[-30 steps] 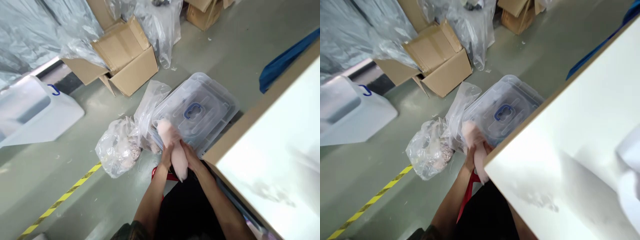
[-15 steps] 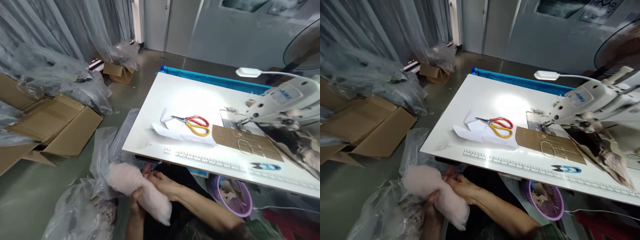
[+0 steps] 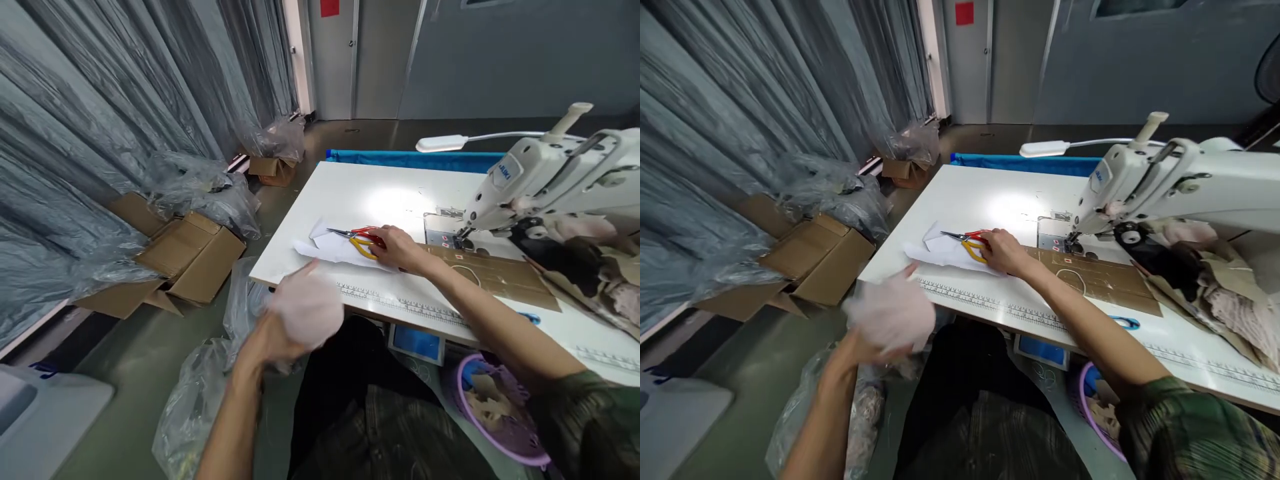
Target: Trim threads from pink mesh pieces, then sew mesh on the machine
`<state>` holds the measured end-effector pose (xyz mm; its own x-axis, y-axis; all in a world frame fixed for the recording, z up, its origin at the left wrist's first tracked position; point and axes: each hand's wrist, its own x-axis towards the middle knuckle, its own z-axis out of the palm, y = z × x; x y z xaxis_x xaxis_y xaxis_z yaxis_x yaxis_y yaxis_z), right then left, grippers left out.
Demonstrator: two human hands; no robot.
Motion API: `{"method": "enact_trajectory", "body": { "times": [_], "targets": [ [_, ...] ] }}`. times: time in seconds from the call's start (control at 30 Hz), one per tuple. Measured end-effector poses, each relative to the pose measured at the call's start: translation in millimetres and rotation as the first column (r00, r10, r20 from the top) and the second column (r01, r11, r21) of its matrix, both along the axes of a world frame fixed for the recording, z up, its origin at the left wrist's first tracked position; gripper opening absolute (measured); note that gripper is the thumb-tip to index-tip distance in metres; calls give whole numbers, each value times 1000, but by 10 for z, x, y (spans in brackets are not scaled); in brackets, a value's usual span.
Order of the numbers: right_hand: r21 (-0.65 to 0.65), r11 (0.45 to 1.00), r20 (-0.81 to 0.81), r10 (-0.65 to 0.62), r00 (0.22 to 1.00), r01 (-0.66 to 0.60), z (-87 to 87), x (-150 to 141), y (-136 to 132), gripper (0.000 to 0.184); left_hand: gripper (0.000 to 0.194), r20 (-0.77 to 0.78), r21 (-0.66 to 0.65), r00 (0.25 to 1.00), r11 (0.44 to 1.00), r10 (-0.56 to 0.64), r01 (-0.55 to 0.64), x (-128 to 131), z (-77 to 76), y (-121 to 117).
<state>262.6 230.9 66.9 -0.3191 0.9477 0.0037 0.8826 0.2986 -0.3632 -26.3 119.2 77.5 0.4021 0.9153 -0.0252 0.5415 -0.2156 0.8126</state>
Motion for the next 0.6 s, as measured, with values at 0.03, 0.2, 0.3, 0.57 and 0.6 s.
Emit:
{"method": "enact_trajectory", "body": {
  "times": [0.03,0.2,0.3,0.57,0.6],
  "targets": [
    [17,999,18,35,999,-35,-29,-10,-14,28,87,-42,40,998,998,-41,43,96,121,209],
    [-15,1000,-46,-16,999,15,8,144,13,20,34,-447,-45,855,961,-263,273,468,337,846],
    [-17,969,-64,-246,967,245,-17,424,85,23,25,-480,-34,858,982,-181,188,476,274,782],
    [217,973,-207,129,970,-83,-72,640,-665,50,58,-124,40,991,997,-57,62,375,-68,122],
    [177,967,-241,222,945,-182,-20,601,-804,58,52,-56,-12,998,999,39,-39,359,-80,58]
  ]
}}
